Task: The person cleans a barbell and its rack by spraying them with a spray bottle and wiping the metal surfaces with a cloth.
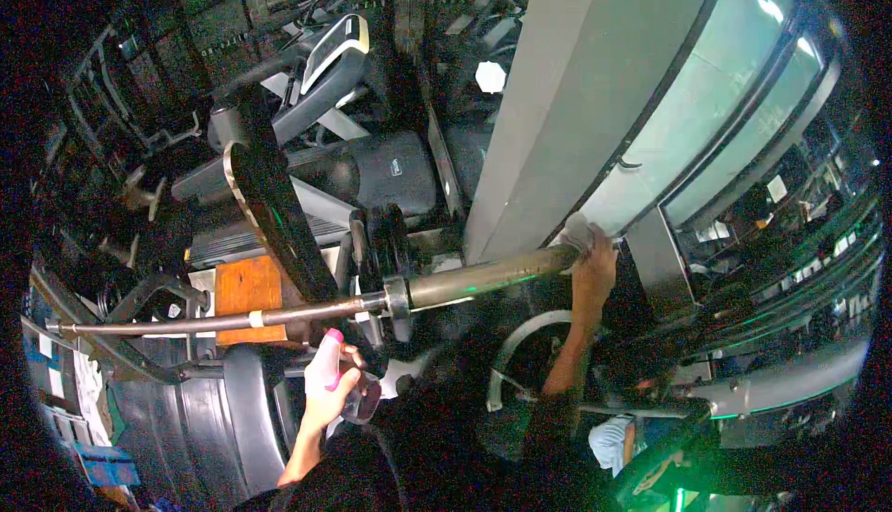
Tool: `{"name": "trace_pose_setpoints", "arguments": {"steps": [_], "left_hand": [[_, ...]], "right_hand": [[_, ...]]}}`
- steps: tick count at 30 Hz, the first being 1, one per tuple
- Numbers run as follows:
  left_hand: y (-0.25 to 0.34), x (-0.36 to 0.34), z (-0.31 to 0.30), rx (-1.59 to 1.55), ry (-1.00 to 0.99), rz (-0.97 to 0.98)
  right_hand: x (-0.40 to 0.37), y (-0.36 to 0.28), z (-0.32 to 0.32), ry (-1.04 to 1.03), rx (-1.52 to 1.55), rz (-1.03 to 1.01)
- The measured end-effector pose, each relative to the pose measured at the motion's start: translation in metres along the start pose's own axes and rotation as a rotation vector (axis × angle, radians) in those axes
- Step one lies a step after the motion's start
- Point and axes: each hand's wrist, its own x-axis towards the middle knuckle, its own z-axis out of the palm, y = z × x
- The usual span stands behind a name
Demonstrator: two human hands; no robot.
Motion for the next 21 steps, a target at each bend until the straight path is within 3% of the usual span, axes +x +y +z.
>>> {"name": "trace_pose_setpoints", "arguments": {"steps": [2, 4, 7, 10, 13, 16, 19, 21], "left_hand": [[0.004, 0.0, -0.003, 0.006, 0.02, -0.003], [0.009, -0.003, -0.001, 0.027, 0.074, 0.02], [0.005, -0.004, -0.004, -0.069, 0.097, 0.012], [0.004, -0.004, -0.003, -0.128, 0.149, 0.049], [0.002, -0.004, -0.004, -0.141, 0.186, 0.096], [0.001, -0.007, -0.006, -0.126, 0.184, 0.006], [-0.003, -0.006, -0.007, -0.11, 0.18, 0.036], [-0.002, -0.006, -0.007, -0.098, 0.202, 0.034]], "right_hand": [[-0.007, -0.026, 0.006, -0.067, 0.107, 0.019], [-0.028, -0.131, -0.021, -0.28, 0.608, -0.001], [-0.047, -0.207, -0.049, -0.5, 0.838, 0.089], [-0.062, -0.243, -0.048, -0.347, 0.638, -0.177], [-0.099, -0.238, -0.021, -0.09, 0.658, -0.273], [-0.148, -0.223, 0.006, 0.113, 0.802, -0.367], [-0.146, -0.211, 0.002, 0.044, 1.001, -0.325], [-0.12, -0.211, 0.0, 0.149, 1.155, -0.173]]}}
